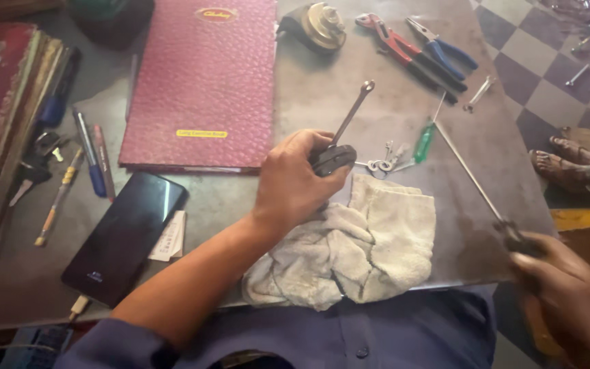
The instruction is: The person disassembles a motorcycle horn component using a screwdriver and a pick tool, then wipes the internal parts with a cloth before reassembling it.
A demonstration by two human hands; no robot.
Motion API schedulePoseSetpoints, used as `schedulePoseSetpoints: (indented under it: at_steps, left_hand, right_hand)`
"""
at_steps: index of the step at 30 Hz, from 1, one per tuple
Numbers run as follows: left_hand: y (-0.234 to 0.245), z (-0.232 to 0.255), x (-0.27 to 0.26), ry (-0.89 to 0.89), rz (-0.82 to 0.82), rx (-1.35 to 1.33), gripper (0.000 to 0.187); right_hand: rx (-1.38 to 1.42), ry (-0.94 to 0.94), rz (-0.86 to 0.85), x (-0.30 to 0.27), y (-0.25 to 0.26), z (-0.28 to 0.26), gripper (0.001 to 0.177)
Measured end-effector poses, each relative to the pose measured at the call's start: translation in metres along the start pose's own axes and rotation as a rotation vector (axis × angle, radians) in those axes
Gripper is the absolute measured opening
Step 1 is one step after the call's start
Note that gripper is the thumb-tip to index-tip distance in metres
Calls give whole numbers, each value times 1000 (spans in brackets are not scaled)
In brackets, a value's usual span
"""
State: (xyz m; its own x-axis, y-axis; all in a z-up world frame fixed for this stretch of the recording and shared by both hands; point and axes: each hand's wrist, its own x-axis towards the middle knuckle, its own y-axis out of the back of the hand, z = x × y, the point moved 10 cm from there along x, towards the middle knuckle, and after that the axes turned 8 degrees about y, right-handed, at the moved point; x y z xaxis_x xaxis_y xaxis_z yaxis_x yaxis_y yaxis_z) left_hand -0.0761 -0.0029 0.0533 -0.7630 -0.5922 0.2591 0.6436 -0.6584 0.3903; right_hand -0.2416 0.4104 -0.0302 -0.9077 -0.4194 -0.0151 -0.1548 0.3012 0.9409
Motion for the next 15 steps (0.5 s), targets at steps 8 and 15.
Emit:
schedulePoseSetpoints:
  at_steps: [8, 15]
  left_hand:
    - [4, -16, 4, 136, 37, -71, 36]
    - [3, -1, -3, -1, 126, 62, 35]
  right_hand:
    - [134, 237, 14, -64, -48, 27, 48]
    - [191, 299, 54, -99, -64, 31, 42]
